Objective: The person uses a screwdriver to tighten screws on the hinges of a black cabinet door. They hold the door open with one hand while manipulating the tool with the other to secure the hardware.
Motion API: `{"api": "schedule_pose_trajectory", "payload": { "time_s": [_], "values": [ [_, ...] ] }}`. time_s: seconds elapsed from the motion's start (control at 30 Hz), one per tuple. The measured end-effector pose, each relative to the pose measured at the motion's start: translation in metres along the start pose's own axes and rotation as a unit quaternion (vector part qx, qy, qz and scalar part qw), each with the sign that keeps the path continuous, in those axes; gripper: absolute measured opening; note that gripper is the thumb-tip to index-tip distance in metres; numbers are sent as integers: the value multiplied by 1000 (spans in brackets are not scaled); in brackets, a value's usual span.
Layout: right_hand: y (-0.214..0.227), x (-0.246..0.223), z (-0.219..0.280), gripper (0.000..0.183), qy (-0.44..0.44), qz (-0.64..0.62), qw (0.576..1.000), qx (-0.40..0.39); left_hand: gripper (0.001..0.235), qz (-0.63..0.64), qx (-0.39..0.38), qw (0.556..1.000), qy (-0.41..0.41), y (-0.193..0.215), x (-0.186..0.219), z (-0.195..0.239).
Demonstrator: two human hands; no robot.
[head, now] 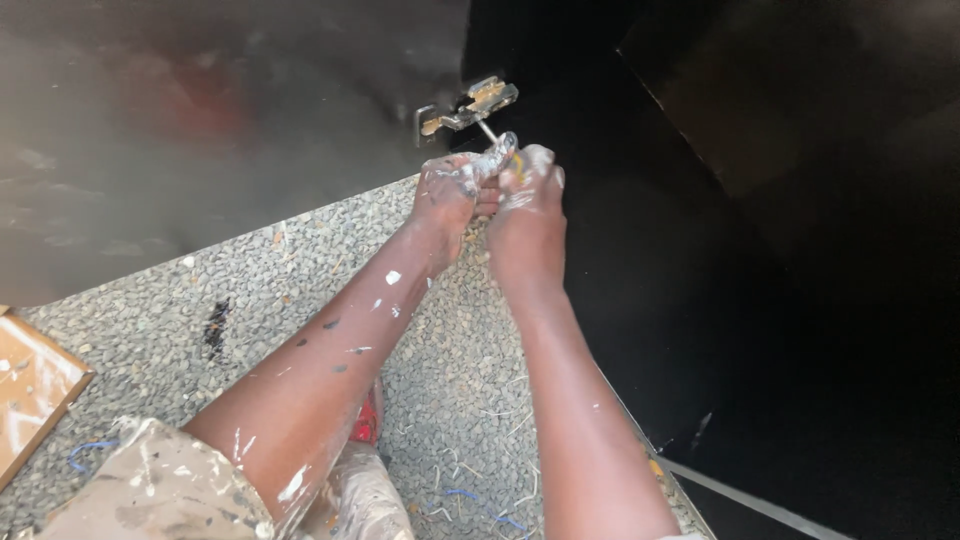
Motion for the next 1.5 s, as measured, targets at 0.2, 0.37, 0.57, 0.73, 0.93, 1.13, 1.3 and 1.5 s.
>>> {"api": "schedule_pose_trajectory", "payload": {
  "time_s": [0.2,0.37,0.57,0.73,0.93,1.13,1.3,1.5],
  "values": [
    [9,24,-35,46,-101,-252,962,17,43,189,-156,956,-161,14,17,29],
    [12,-18,-47,60,-299,-508,801,-106,36,201,-110,961,-158,-1,41,20],
    [20,8,-37,58,-66,68,992,79,29,209,-39,968,-136,-3,42,32],
    [8,-13,18,51,138,53,989,-15,24,108,85,979,-149,-9,40,29],
    [-10,6,-5,57,178,109,978,-12,22,261,41,957,-121,4,-3,-42],
    [-23,41,-32,56,241,62,967,59,25,162,-89,974,-134,37,34,57],
    [-38,59,-51,49,291,28,948,124,43,181,-73,978,-76,66,-40,91],
    [-26,51,-72,9,41,-276,959,44,16,-166,75,981,-61,93,-80,144]
  ]
}}
Point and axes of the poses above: each hand's wrist, its own z-axis away from the middle knuckle, its own y-axis out of the back of the hand, x = y × z, the point moved 2 cm from there along -z, towards the middle knuckle, and after that the axes turned 13 degrees about -z, right-handed, at the moved point
